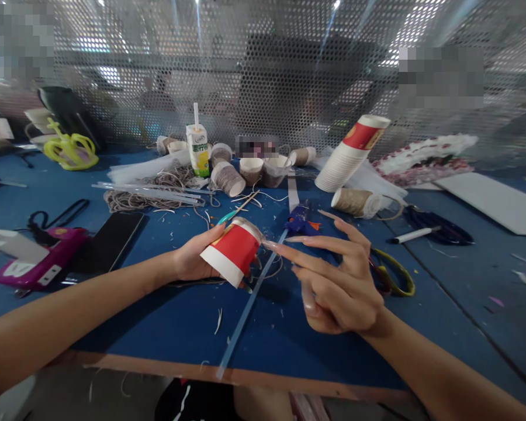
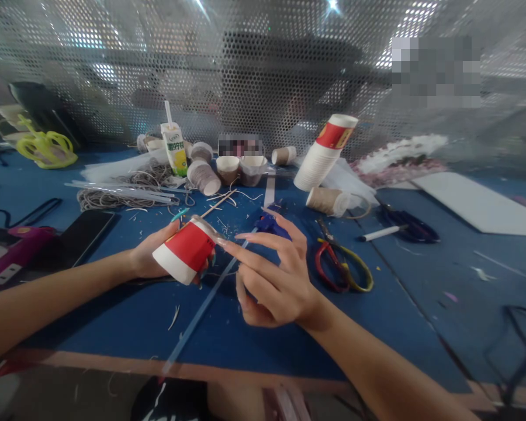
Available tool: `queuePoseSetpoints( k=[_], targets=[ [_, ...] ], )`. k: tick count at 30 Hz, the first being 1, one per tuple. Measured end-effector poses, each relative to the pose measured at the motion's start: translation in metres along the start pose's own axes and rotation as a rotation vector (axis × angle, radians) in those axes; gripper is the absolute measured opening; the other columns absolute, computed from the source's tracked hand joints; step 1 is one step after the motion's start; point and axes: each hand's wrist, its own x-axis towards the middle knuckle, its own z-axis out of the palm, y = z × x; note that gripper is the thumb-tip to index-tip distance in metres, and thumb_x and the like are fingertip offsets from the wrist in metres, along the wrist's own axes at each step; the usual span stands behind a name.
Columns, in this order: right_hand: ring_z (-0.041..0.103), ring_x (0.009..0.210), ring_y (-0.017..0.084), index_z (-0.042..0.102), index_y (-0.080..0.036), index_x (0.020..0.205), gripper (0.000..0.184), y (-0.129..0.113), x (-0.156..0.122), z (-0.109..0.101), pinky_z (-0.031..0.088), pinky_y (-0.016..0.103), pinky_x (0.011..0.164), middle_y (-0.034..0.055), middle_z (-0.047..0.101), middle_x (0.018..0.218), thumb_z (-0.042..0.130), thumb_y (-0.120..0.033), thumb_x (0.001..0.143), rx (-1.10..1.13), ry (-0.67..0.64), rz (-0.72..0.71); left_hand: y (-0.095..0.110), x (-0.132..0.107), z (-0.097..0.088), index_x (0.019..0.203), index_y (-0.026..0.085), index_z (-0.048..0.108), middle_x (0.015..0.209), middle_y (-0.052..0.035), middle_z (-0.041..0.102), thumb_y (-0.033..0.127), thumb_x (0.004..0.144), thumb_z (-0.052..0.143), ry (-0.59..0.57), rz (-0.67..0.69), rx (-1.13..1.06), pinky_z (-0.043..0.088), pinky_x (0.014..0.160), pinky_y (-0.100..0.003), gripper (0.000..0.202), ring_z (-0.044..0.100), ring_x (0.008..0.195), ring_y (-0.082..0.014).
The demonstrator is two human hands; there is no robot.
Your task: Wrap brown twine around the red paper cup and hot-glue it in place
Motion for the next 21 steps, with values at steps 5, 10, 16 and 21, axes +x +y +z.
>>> queuePoseSetpoints(
  k=[5, 10, 16, 21],
  targets=[
    [0.051, 0.123, 0.033, 0.054, -0.024, 0.068, 0.008, -0.0027, 0.0074, 0.0021, 0.022, 0.064, 0.111, -0.0004, 0.074, 0.107, 0.056, -0.018, 0.072, -0.116, -0.088, -0.012, 0.0003, -0.0005, 0.0016, 0.113, 0.013, 0.062, 0.102, -0.0134, 0.073, 0.063, 0.078, 0.057, -0.006, -0.017, -0.021, 0.055, 0.074, -0.037, 0.062, 0.070, 0.086, -0.0241],
    [0.053, 0.124, 0.034, 0.056, -0.024, 0.065, 0.010, -0.0015, 0.0092, 0.0022, 0.018, 0.068, 0.110, -0.0005, 0.074, 0.103, 0.056, -0.016, 0.071, -0.066, -0.098, -0.028, 0.0032, -0.0007, 0.0044, 0.114, 0.011, 0.061, 0.100, -0.0129, 0.073, 0.060, 0.078, 0.060, -0.025, -0.044, -0.074, 0.054, 0.073, -0.035, 0.060, 0.070, 0.085, -0.0234],
    [0.059, 0.116, 0.033, 0.057, -0.026, 0.060, 0.015, 0.0000, 0.0064, -0.0010, 0.020, 0.067, 0.111, -0.0024, 0.075, 0.103, 0.056, -0.022, 0.074, -0.030, -0.128, -0.024, 0.0063, -0.0006, 0.0088, 0.112, 0.010, 0.060, 0.097, -0.0137, 0.073, 0.058, 0.079, 0.059, -0.058, -0.061, -0.092, 0.054, 0.071, -0.034, 0.058, 0.070, 0.082, -0.0226],
    [0.062, 0.111, 0.033, 0.054, -0.025, 0.059, 0.016, -0.0010, 0.0050, -0.0038, 0.026, 0.066, 0.107, -0.0001, 0.075, 0.103, 0.053, -0.021, 0.075, 0.020, -0.099, -0.046, 0.0081, -0.0005, 0.0103, 0.113, 0.010, 0.059, 0.096, -0.0139, 0.073, 0.057, 0.077, 0.062, -0.049, -0.054, -0.113, 0.054, 0.071, -0.034, 0.059, 0.070, 0.082, -0.0228]
  ],
)
